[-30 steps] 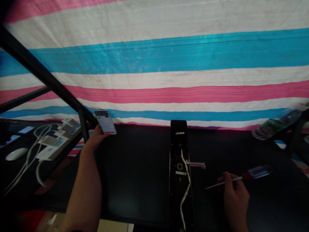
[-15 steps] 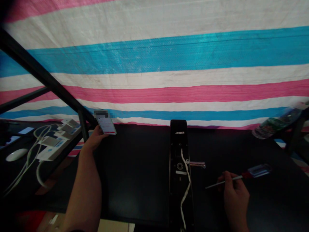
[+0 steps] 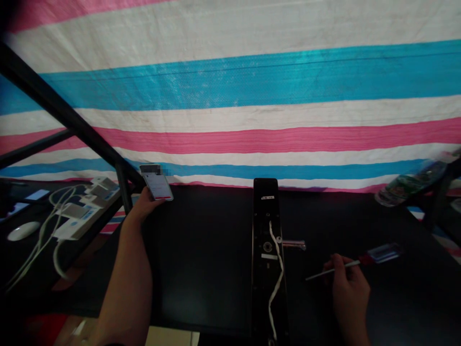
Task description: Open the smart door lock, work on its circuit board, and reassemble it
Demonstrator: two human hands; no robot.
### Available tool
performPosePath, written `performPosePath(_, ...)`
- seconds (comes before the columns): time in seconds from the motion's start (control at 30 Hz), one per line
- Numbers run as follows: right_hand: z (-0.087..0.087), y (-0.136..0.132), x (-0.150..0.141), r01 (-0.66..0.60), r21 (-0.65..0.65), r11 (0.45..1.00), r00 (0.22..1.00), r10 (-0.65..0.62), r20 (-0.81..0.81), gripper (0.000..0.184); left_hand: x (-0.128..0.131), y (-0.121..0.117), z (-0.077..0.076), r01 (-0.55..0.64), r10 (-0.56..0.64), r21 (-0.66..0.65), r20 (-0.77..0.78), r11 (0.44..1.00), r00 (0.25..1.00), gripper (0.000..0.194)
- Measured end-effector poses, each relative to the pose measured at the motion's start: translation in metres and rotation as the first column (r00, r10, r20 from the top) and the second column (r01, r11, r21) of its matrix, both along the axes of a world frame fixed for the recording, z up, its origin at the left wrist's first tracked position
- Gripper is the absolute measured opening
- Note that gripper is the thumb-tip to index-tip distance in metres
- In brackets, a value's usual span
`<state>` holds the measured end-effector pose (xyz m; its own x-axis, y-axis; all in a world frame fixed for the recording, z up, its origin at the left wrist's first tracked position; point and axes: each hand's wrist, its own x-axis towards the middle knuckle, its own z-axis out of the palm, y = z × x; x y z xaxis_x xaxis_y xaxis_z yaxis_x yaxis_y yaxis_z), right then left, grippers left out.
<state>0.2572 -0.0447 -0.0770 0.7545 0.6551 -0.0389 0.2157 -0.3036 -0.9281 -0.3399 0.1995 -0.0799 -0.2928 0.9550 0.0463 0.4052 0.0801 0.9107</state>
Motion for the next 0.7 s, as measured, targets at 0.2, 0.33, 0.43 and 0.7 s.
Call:
performPosePath(0.2, 0.000, 0.000, 0.000, -0.021, 0.011, 1.000, 1.000, 0.021, 0.015, 0.060, -0.002, -0.003, 0.001, 0.048, -0.049, 0.016, 0.079, 0.999, 0.996, 0.081)
performPosePath(0.33, -0.006, -0.002, 0.003, -0.020, 0.024, 1.000, 1.000, 0.020, -0.015, 0.059, 0.000, -0.003, 0.001, 0.036, -0.038, 0.026, 0.085, 0.999, 0.996, 0.080)
performPosePath(0.43, -0.003, -0.001, 0.001, -0.016, 0.028, 0.999, 1.000, 0.016, -0.009, 0.060, 0.000, -0.002, 0.001, 0.024, -0.027, 0.027, 0.087, 0.999, 0.996, 0.081)
performPosePath(0.7, 0.005, 0.000, -0.005, -0.007, 0.050, 0.999, 0.999, 0.009, -0.040, 0.061, 0.001, -0.005, 0.003, 0.053, -0.058, 0.048, 0.098, 0.997, 0.993, 0.069)
